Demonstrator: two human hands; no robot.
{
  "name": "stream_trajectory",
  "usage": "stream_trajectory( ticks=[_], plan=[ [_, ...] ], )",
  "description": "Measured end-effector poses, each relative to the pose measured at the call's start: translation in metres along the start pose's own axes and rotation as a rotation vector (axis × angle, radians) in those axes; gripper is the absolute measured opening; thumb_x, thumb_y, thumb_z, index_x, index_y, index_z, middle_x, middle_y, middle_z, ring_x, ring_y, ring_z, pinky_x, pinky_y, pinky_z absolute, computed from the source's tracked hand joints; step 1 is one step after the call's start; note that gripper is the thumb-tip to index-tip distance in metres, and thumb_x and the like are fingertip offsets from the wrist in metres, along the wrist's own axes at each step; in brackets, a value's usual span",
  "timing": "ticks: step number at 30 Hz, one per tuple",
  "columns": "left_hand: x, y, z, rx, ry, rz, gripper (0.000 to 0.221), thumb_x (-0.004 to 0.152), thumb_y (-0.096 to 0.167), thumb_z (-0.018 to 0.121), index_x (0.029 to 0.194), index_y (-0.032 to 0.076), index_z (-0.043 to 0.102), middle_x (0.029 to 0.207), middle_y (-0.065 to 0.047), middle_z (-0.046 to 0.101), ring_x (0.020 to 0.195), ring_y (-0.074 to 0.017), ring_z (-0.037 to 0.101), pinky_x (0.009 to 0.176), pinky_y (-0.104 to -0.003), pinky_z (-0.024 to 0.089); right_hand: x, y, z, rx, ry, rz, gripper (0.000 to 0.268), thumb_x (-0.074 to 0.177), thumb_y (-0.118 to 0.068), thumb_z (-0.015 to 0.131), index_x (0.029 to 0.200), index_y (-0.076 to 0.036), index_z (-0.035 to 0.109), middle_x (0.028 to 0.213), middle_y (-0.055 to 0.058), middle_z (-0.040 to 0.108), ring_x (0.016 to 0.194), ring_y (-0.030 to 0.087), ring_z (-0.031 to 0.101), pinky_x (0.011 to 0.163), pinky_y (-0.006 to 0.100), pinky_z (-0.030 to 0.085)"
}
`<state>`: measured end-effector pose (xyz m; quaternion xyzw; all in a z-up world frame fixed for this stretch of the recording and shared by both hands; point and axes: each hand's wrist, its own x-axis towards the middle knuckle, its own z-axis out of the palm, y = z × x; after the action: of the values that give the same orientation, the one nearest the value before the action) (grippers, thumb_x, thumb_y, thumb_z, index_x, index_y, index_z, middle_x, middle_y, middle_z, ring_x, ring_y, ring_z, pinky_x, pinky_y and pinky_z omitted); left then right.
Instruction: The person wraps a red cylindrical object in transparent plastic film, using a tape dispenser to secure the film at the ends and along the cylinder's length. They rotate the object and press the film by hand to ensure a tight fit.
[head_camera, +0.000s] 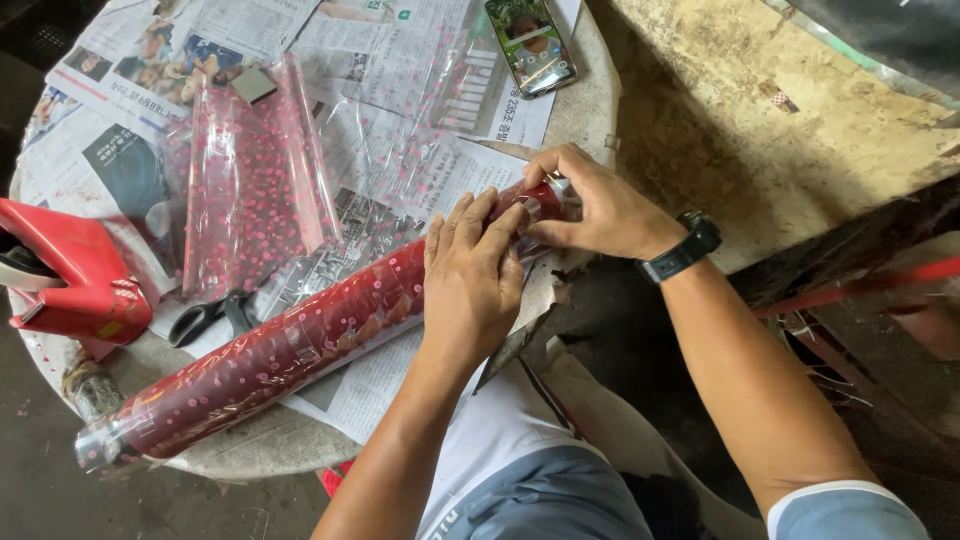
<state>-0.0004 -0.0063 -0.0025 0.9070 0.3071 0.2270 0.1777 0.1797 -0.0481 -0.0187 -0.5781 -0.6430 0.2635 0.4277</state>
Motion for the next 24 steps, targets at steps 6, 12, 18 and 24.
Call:
stream_trajectory(
  ticks=[6, 12, 18, 24],
  plan=[
    [-0.001, 0.002, 0.001, 0.0, 0.083, -0.004, 0.032, 0.081, 0.027, 0.05, 0.111, 0.018, 0.055, 0.116, -0.007, 0.05, 0.114, -0.026, 0.045, 0.098, -0.043, 0.027, -0.001, 0.008, 0.008, -0.145, 0.092, -0.031, 0.044, 0.069, -0.033, 0.075, 0.096, -0.012, 0.048, 0.096, 0.002, 0.05, 0.1, 0.02, 0.049, 0.089, 0.035, 0.038],
    [0.005, -0.002, 0.005, 0.083, 0.17, 0.048, 0.028, 0.078, 0.03, 0.053, 0.104, 0.019, 0.055, 0.107, -0.002, 0.055, 0.103, -0.0201, 0.051, 0.092, -0.036, 0.033, -0.001, 0.002, 0.005, -0.151, 0.104, -0.102, 0.042, 0.071, -0.035, 0.073, 0.095, -0.011, 0.048, 0.093, 0.004, 0.051, 0.096, 0.021, 0.05, 0.088, 0.033, 0.038],
    [0.009, -0.004, 0.008, 0.072, 0.204, 0.035, 0.021, 0.078, 0.03, 0.05, 0.096, 0.02, 0.054, 0.098, 0.001, 0.059, 0.095, -0.0182, 0.054, 0.088, -0.034, 0.034, -0.002, 0.004, 0.006, -0.133, 0.106, -0.078, 0.045, 0.069, -0.036, 0.073, 0.098, -0.012, 0.048, 0.094, 0.004, 0.05, 0.096, 0.021, 0.051, 0.088, 0.034, 0.039],
    [0.014, -0.008, -0.003, -0.032, 0.175, 0.069, 0.038, 0.076, 0.023, 0.053, 0.112, 0.011, 0.047, 0.091, -0.007, 0.06, 0.087, -0.0259, 0.057, 0.078, -0.036, 0.04, -0.003, 0.0, 0.006, -0.139, 0.094, -0.056, 0.049, 0.066, -0.038, 0.073, 0.1, -0.013, 0.047, 0.096, 0.004, 0.051, 0.097, 0.023, 0.052, 0.088, 0.037, 0.04]
  ],
)
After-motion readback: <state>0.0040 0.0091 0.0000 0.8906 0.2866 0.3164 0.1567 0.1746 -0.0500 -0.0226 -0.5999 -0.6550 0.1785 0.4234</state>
